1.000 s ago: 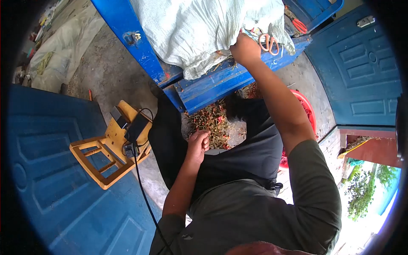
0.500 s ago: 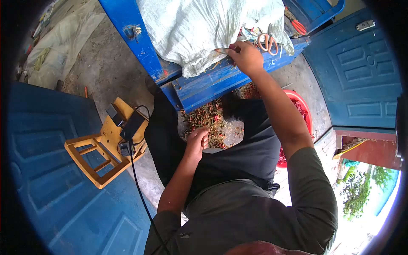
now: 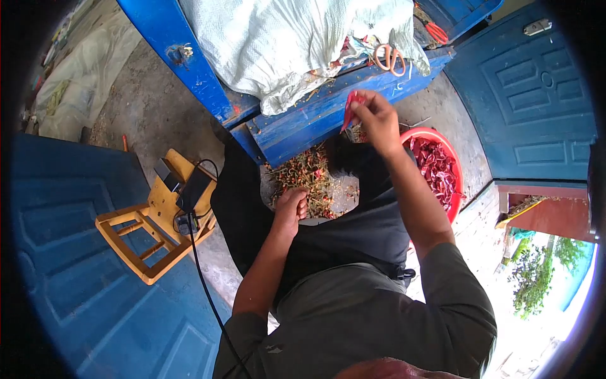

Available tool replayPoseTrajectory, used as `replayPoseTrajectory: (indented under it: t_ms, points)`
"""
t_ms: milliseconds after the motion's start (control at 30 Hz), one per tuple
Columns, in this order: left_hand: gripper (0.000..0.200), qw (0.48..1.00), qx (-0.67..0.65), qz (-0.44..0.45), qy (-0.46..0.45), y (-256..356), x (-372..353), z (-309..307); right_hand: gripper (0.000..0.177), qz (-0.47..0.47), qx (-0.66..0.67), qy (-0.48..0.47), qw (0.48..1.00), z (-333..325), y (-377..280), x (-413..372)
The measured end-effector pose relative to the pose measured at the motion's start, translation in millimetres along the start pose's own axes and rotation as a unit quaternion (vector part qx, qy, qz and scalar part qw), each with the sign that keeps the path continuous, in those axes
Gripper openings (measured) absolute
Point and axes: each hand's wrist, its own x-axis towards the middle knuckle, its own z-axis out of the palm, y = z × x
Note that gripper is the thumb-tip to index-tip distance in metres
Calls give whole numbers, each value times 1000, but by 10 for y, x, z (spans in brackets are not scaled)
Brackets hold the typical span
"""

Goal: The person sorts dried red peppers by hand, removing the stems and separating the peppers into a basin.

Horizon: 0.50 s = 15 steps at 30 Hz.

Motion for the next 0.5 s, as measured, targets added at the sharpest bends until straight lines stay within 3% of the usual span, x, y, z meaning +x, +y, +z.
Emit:
replayPoseTrajectory:
  t_ms: [67,200,267,300,333,400,500]
  points:
    - [15,1000,2,-1,4,30,-25,20,27,125,16,-92,988,-14,-59,-328]
    - [15,1000,-3,6,15,-5,-8,22,24,217,26,-169,961,141,248,-910]
    - [15,1000,11,4,26,15,-17,44,24,235,50,-280,929,226,304,-1171]
    - [15,999,11,-6,34,-1,-3,40,23,277,-16,-323,905,242,292,-1265]
    - [16,999,13,-17,42,-23,24,21,23,191,-14,-332,923,200,326,-1355]
    - [16,999,8,-17,25,-27,42,-29,15,225,75,-182,954,-88,278,-1379]
    - [15,999,8,-12,32,12,-20,13,16,166,-2,89,982,-886,30,-1331]
